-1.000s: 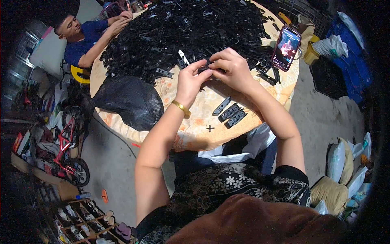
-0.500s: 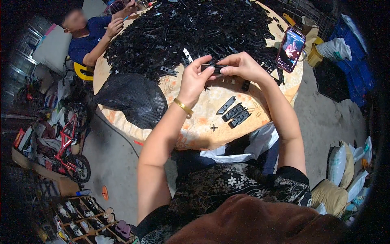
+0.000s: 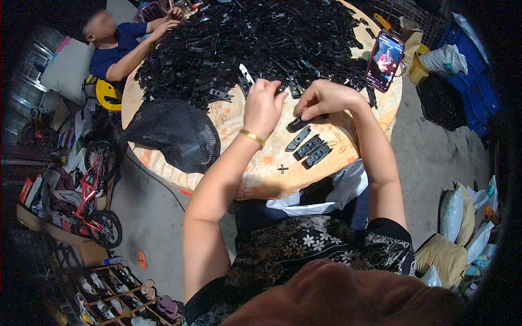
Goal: The person assembles plastic components by hand, fitting small plastic pieces together and placing the assembled parts onto the table.
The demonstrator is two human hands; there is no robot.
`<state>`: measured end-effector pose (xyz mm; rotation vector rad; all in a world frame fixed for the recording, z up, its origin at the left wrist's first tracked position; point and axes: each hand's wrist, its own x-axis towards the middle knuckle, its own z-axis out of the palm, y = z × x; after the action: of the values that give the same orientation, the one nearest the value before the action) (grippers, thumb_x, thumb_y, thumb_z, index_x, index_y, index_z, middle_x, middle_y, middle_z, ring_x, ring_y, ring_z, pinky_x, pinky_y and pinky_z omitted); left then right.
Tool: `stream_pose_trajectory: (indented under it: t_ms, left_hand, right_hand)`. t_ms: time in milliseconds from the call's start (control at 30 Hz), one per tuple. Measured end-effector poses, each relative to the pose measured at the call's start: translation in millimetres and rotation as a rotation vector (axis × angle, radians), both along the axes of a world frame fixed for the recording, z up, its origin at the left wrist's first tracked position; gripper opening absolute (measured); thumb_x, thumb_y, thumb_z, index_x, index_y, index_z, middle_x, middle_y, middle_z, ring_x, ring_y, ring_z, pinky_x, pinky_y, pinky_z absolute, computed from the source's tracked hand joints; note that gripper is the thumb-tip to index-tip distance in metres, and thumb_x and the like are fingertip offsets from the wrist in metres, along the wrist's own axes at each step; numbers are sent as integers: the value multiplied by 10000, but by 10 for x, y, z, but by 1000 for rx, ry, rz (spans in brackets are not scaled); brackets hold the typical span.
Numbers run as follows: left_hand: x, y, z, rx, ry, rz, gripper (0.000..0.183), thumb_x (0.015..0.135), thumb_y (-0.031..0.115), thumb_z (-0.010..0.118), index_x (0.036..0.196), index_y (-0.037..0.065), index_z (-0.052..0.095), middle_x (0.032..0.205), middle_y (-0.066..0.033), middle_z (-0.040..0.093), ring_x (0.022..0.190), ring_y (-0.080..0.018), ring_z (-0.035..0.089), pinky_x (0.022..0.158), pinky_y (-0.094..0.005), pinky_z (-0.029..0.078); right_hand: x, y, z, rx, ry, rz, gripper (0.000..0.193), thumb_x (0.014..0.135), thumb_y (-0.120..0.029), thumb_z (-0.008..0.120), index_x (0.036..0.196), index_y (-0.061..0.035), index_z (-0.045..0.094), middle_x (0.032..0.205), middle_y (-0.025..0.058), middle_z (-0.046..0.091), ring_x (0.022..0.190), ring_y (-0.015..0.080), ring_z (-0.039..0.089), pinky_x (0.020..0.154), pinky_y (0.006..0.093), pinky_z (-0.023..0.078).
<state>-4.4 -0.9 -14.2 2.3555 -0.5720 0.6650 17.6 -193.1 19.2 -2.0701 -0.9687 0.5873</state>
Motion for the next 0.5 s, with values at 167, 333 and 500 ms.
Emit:
stream_pose_trajectory:
  t_ms: [167, 333, 500]
  left_hand:
    - [9, -66, -71, 249, -15, 60, 172, 696, 119, 602, 814, -1, 568, 839, -142, 531, 857, -293, 479, 735, -360, 432]
    - [47, -52, -200, 203, -119, -16, 253, 659, 3, 490, 894, -33, 578, 881, -187, 555, 920, -334, 480, 761, -380, 427]
    - [58, -82, -273, 171, -43, -79, 377, 648, 41, 536, 1017, -34, 525, 1007, -239, 530, 989, -371, 470, 865, -407, 373]
  right_hand:
    - [10, 156, 77, -13, -164, -154, 162, 734, -148, 663, 811, -5, 652, 685, 74, 633, 620, 101, 569, 558, 259, 454]
    - [210, 762, 281, 108, -800, -138, 171, 708, -156, 643, 802, -13, 630, 733, 123, 614, 652, 251, 593, 616, 332, 476]
    - [610, 1503, 299, -56, -1145, -114, 439, 663, -217, 671, 1074, -117, 552, 883, 71, 577, 862, 256, 537, 728, 355, 464]
